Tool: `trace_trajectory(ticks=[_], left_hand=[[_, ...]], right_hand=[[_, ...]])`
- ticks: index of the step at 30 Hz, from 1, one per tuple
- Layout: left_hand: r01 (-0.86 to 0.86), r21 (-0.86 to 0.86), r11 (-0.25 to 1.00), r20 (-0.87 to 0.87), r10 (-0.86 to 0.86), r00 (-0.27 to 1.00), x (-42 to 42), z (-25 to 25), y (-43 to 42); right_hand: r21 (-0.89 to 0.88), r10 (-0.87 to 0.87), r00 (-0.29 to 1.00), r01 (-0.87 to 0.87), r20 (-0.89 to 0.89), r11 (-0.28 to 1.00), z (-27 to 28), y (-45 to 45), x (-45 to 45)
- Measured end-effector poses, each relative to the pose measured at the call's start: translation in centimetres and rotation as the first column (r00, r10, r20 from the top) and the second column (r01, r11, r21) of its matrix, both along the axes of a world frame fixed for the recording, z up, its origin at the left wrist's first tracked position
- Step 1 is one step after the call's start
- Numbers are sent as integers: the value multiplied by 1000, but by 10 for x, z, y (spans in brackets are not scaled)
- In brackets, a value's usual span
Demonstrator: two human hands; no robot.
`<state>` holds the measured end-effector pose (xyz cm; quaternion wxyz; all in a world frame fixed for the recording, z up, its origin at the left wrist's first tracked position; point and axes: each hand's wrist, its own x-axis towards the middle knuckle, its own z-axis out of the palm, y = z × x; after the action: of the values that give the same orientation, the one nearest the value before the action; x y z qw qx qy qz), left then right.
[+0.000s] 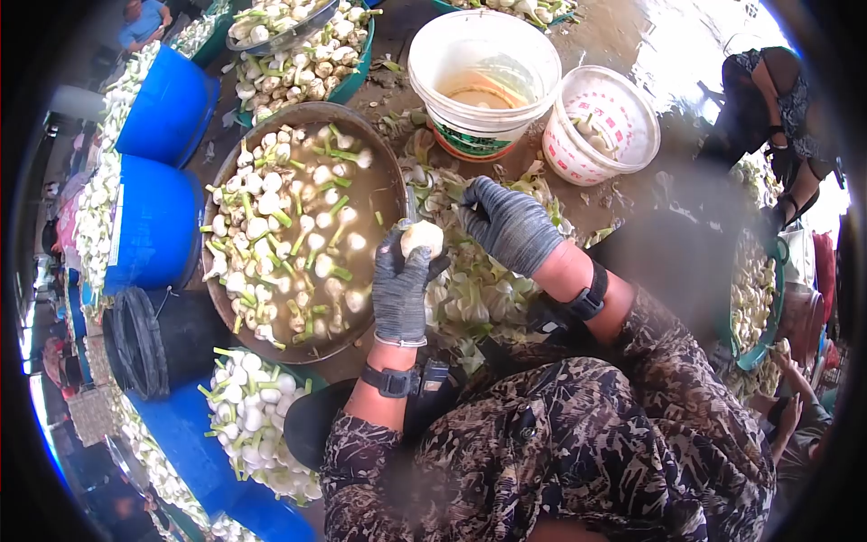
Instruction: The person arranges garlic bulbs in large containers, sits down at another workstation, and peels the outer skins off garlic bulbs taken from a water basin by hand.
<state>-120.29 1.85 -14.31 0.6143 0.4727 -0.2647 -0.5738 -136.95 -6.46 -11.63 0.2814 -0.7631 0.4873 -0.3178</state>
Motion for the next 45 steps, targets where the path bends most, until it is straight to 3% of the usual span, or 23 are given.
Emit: trace_trajectory(ticks=[3,5,9,12,14,18,20,22,25,26,27,28,30,31,32,34,36,37,42,44,45], left_hand=[[-32,15,999,105,30,994,-1,-1,0],[-43,29,999,133,38,990,-1,0,0],[-53,62,997,178,41,983,-3,3,-1],[-60,53,997,223,47,974,-3,4,-1],[-38,12,999,478,27,878,-3,5,-1],[-3,34,999,511,-15,859,-2,6,1],[47,-35,998,91,-43,995,-2,2,2],[61,-92,994,23,-59,998,-4,-2,2],[128,-27,991,-176,-131,976,-1,1,7],[126,-26,992,-178,-129,976,2,0,8],[175,-44,984,-312,-180,933,6,0,7],[221,-70,973,-437,-229,870,8,0,6],[228,-94,969,-443,-246,862,7,2,4],[229,-119,966,-452,-258,854,7,3,3],[225,-119,967,-452,-255,855,9,1,2],[266,-110,958,-215,-284,934,12,-2,3],[262,-72,962,-115,-269,956,9,3,4],[252,-40,967,-11,-253,967,7,8,4],[355,1,935,195,-348,917,14,6,2],[416,-4,909,251,-402,881,16,0,2],[456,-22,890,391,-412,823,16,7,1]], right_hand=[[-42,113,992,-116,-57,992,7,3,0],[-160,116,992,-107,46,981,10,6,6],[-101,124,992,-122,19,987,7,13,12],[-161,125,986,-142,-114,977,5,16,18],[-146,98,980,-124,-175,981,5,16,20],[-16,75,995,-77,-68,997,1,12,18],[235,37,980,-84,196,968,-9,3,13],[327,-62,976,-10,210,945,-20,-12,5],[481,-141,958,3,251,877,-30,-26,-8],[341,-152,982,107,109,934,-30,-30,-12],[177,-183,983,186,-30,967,-29,-33,-17],[176,-182,983,185,-30,967,-32,-37,-22],[-3,-241,940,248,-243,969,-31,-41,-28],[-166,-241,956,213,-167,963,-26,-36,-27],[-166,-237,957,209,-167,964,-21,-32,-25],[-303,146,989,-137,8,943,4,-20,-13],[-364,345,934,-355,-94,861,13,-10,-6],[-273,403,910,-414,-100,868,19,-4,-4],[-223,410,903,-429,-128,875,12,5,3],[-131,374,905,-404,-203,906,9,7,2],[2,355,916,-361,-188,933,7,9,3]])
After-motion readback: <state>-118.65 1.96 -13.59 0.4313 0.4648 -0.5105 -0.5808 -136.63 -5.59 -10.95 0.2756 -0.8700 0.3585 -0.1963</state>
